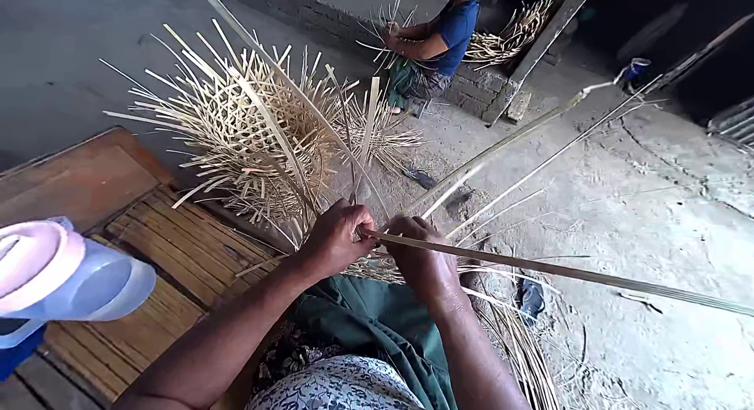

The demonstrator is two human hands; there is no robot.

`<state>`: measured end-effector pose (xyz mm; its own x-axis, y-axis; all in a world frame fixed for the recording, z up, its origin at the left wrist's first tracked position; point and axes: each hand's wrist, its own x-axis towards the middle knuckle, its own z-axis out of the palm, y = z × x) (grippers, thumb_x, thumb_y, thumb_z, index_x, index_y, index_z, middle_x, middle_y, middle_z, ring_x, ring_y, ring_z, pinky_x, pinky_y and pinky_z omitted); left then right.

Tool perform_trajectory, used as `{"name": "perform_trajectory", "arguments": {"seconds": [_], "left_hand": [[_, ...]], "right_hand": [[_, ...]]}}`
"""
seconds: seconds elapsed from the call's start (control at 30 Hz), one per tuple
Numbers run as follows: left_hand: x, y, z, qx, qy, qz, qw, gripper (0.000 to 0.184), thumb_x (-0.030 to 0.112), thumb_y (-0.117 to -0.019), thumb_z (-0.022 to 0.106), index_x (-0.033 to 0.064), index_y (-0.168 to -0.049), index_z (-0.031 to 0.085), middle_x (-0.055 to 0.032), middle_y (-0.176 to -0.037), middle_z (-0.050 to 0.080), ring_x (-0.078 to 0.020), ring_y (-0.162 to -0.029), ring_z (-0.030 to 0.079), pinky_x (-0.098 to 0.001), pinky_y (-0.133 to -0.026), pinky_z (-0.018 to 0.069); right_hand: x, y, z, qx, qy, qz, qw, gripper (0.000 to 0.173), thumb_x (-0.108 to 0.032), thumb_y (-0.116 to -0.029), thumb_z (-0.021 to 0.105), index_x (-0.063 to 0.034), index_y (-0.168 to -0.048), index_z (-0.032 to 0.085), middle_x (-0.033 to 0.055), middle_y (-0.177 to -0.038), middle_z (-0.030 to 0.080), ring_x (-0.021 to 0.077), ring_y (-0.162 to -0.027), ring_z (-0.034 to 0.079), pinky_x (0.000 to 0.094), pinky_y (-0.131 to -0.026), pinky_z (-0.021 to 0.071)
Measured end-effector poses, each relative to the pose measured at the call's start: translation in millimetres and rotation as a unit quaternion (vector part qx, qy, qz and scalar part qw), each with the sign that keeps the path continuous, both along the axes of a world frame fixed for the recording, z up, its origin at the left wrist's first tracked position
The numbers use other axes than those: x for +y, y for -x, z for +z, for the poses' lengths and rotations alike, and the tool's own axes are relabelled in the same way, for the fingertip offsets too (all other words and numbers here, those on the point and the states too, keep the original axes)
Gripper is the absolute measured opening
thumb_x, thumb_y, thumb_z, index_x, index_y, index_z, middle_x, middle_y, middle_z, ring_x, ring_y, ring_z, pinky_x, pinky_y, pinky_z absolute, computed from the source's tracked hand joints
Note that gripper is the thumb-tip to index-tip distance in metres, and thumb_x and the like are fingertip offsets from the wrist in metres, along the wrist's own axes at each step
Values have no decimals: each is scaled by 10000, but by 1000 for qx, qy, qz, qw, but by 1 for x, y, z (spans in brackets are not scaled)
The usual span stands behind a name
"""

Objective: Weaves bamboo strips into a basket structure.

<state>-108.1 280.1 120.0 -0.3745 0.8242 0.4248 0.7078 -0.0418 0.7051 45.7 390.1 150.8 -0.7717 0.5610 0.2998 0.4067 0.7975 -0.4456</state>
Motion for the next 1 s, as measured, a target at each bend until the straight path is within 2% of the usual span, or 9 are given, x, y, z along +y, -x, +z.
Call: {"name": "perform_trajectory", "arguments": {"seconds": [0.07, 0.13, 0.23, 0.3, 0.43, 0.57, 0.67, 0.77, 1.0], "left_hand": [[-1, 3, -2, -9, -1, -20, 1000, 202, 197, -831, 813, 77, -874, 656, -18, -822, 647, -130, -815, 608, -332, -750, 519], [-1, 6, -3, -32, 5, -26, 999, 194, 182, -829, 806, 73, -879, 653, -19, -835, 639, -115, -813, 598, -312, -750, 514], [0, 13, -6, -52, 8, -10, 999, 142, 136, -837, 771, 74, -918, 672, -25, -856, 647, -127, -822, 603, -332, -763, 525], [3, 15, -10, -1, -16, 5, 1000, 134, 107, -872, 721, 81, -1003, 721, -32, -894, 681, -154, -849, 615, -356, -783, 529], [10, 5, -17, 221, -65, 49, 972, 252, 78, -904, 592, 105, -1057, 791, -88, -823, 700, -290, -803, 655, -437, -692, 543], [6, -8, -1, 227, -20, 46, 972, 216, 90, -893, 626, 121, -1015, 801, -99, -828, 691, -310, -828, 666, -458, -675, 556], [2, -3, 14, 18, 67, -3, 998, 246, 128, -892, 695, 115, -1129, 759, -39, -902, 697, -180, -814, 631, -396, -719, 532], [-2, 11, 23, -148, 148, -45, 977, 414, 246, -945, 730, 157, -1341, 650, 17, -820, 655, -85, -692, 585, -317, -696, 522], [0, 14, -12, -240, -56, -136, 960, 76, 37, -907, 723, 23, -982, 723, 16, -986, 725, -30, -903, 675, -227, -841, 573]], "right_hand": [[20, -1, -1, 3, 143, 47, 989, 197, -239, -952, 698, -50, -907, 731, 60, -814, 695, 173, -736, 674, 418, -714, 567], [35, -2, -12, 50, 302, 85, 948, 232, -213, -1017, 564, -64, -902, 699, -37, -717, 667, 33, -626, 640, 236, -598, 550], [46, -12, -38, 198, 430, 180, 862, 302, -137, -1032, 393, -44, -973, 674, -16, -819, 735, 64, -699, 686, 238, -626, 570], [46, -19, -50, 250, 367, 240, 863, 308, -163, -1045, 429, -18, -1039, 700, 14, -961, 752, 94, -822, 703, 288, -729, 599], [24, -25, -37, 210, 106, 197, 952, 409, -339, -1078, 511, 3, -1148, 724, 70, -1068, 756, 102, -986, 715, 288, -886, 595], [2, -19, -22, 63, -131, 19, 989, 271, -202, -972, 611, -69, -1146, 770, 137, -916, 715, 298, -793, 708, 445, -650, 583], [15, -23, -15, 27, -70, 62, 995, 204, -217, -975, 618, -99, -1037, 773, 107, -880, 703, 250, -665, 689, 452, -563, 569], [31, -24, -14, 18, 53, 142, 988, 290, -330, -1025, 589, -111, -1008, 779, 57, -903, 734, 179, -782, 703, 421, -710, 586], [36, -17, -4, -104, 200, 86, 971, 387, -416, -1033, 572, -68, -972, 729, 62, -784, 668, 196, -706, 633, 476, -713, 518]]}}
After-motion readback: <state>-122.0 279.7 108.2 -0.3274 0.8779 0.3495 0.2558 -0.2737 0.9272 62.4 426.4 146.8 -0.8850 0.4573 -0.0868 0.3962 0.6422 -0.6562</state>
